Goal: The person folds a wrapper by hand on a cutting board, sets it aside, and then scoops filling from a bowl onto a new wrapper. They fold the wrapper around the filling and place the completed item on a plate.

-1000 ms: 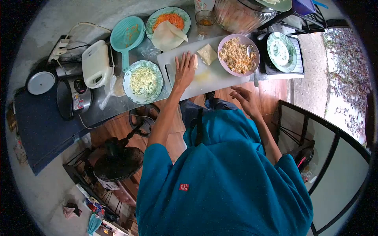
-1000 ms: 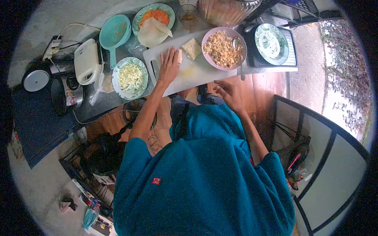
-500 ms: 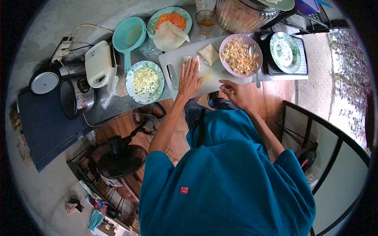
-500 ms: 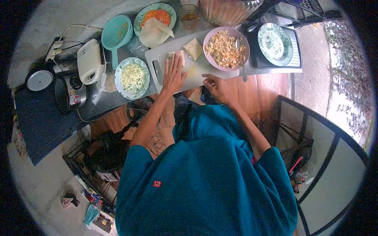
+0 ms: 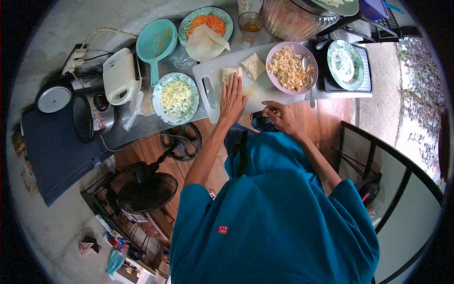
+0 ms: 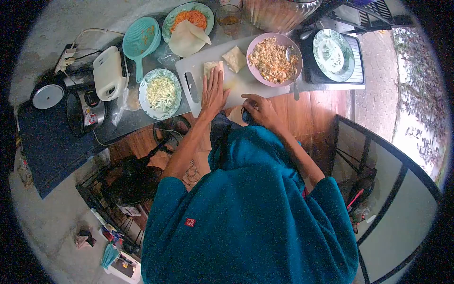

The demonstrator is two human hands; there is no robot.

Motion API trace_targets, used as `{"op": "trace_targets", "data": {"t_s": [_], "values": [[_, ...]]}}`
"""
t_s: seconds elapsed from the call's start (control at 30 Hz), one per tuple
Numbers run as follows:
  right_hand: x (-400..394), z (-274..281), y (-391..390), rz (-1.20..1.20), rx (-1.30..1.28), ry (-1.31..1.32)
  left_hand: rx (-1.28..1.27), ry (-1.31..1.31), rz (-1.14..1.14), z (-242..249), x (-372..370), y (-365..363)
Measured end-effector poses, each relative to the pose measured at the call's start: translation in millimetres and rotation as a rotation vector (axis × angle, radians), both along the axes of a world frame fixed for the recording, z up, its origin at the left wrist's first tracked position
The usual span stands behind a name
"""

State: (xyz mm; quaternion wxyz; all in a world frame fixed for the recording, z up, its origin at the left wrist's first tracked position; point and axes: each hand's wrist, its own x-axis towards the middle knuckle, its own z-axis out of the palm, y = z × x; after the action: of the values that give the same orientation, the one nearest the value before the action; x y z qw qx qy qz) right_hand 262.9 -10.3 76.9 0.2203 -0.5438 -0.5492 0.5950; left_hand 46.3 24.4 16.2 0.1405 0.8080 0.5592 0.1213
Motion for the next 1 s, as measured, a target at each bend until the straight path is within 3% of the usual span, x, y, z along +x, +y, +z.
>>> {"op": "trace_targets", "data": {"t_s": [0.33,0.4,0.53,0.67,0.73,0.9,1.0], "values": [[14,21,-7,0.020,0.118,-0.086,-0.028,-0.005,0.043,8,6,-1],[18,30,-6,0.062,0.038,-0.088,-0.034,-0.002,0.064,11,7,-5],[26,26,-6,0.048,0.103,-0.049,0.026,-0.165,0.140,17,4,5],[27,14,5,0.035,0.128,-0.016,0.180,-0.322,0.341,24,-26,37],[21,17,15,0.025,0.155,-0.029,0.094,-0.452,0.657,27,-46,61],[-19,-2,45,-0.057,0.171,-0.006,0.062,-0.525,0.746,-6,-100,123],[-55,-16,59,-0.114,0.144,-0.059,-0.036,-0.589,0.841,6,-97,136]]}}
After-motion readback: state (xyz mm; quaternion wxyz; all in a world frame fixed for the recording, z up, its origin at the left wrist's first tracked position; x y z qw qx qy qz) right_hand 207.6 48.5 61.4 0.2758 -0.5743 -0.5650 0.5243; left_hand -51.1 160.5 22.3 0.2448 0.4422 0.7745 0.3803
